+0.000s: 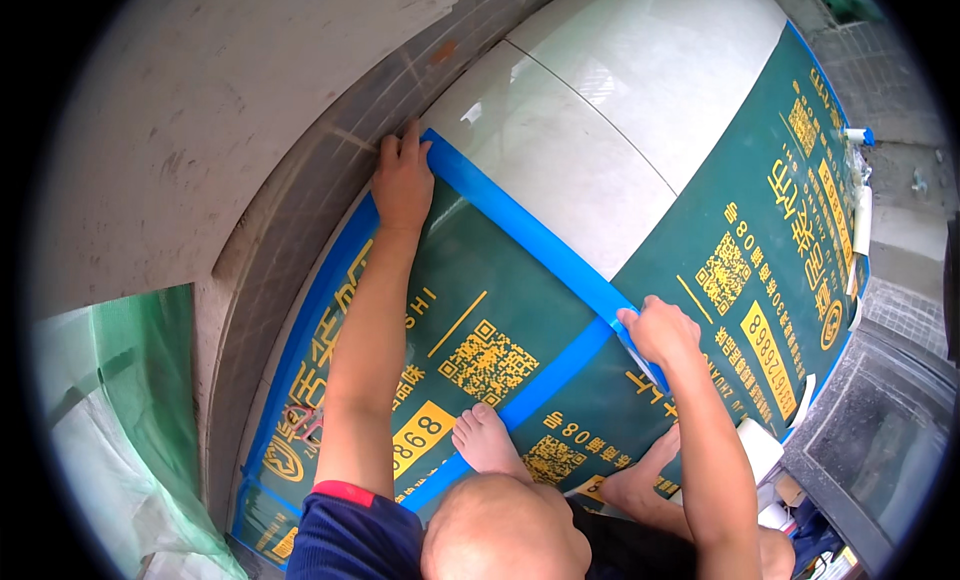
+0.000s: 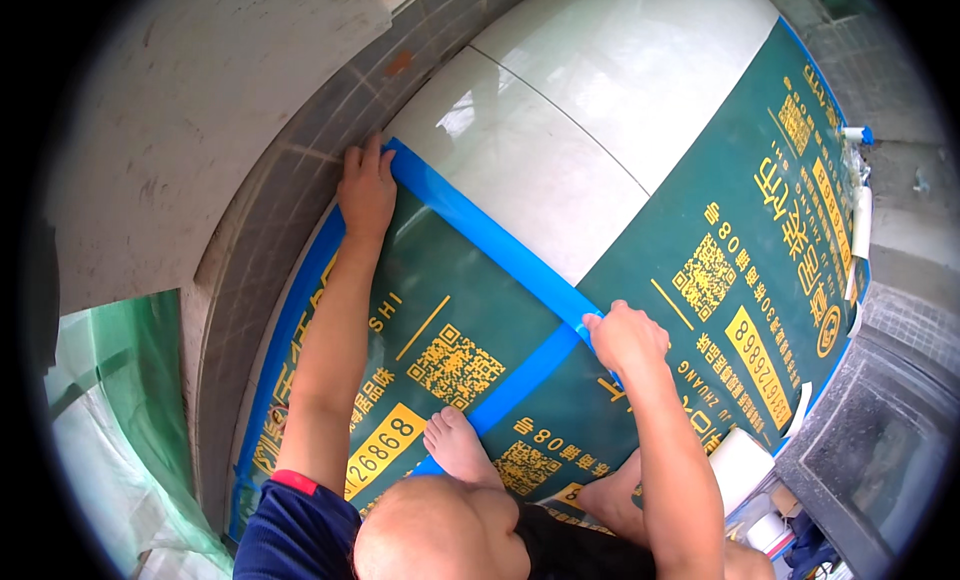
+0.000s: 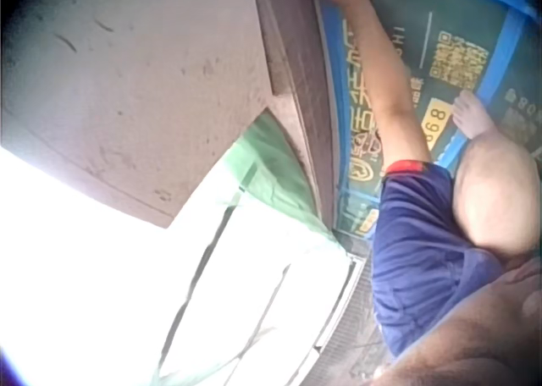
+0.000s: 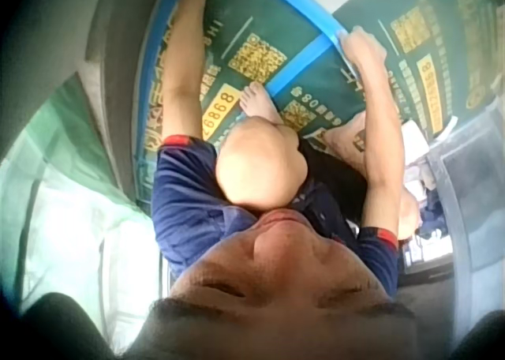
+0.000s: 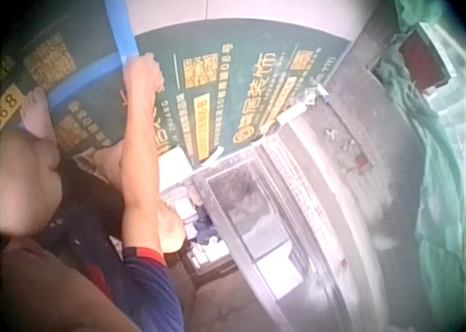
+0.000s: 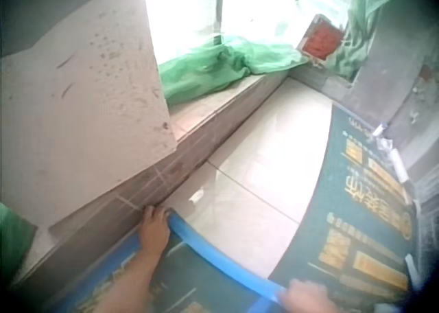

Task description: The person applies blue tape to the edges and seams of large green advertising banners laid out on the floor and against a wall, then uses scissors to cut the tape and smooths it down by hand.

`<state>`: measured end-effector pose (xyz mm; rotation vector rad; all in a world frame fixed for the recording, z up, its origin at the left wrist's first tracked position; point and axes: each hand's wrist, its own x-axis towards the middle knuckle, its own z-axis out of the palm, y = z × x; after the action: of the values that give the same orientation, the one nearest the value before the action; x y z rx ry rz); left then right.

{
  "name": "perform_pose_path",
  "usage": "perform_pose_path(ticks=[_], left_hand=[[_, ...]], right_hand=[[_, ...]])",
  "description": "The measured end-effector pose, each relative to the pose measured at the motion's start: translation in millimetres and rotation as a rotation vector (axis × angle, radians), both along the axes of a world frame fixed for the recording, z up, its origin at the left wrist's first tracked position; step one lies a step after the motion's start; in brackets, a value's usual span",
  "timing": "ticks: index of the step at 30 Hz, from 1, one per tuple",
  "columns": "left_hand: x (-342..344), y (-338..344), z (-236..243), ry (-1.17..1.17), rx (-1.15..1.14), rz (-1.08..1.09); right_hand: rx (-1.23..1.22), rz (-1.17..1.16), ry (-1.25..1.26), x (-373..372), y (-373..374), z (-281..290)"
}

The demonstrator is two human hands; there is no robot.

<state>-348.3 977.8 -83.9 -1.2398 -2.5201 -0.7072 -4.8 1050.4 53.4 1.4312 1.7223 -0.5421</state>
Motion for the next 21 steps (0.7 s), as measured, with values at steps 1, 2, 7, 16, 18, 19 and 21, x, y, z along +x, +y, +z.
perform_pose_path(ticks=[1, 2, 7, 16, 18, 19, 21], left_hand=[[0, 0, 5, 0.025, -0.005, 0.017], [1, -1, 5, 0.043, -0.03, 0.032], [-11, -6, -1, 0.137, -0.082, -0.083], [82, -37, 7, -0.144, -0.299, -0.447], [123, -39, 17, -0.316, -0.334, -0.568], [144, -46, 16, -0.38, -0.261, -0.642], [198, -51, 20, -0.457, -0.259, -0.777]], right_hand=[[-0.004, 0.005, -0.006, -2, 0, 0], [-0.009, 0.011, -0.013, -4, 0, 1], [-0.012, 0.05, -0.023, -9, -1, 1], [-0.001, 0.045, -0.018, -2, -3, -1], [-0.006, 0.038, -0.009, -1, 0, -1], [-0.046, 0.014, -0.022, -7, 2, 2], [-0.027, 0.02, -0.005, -6, 1, 2]])
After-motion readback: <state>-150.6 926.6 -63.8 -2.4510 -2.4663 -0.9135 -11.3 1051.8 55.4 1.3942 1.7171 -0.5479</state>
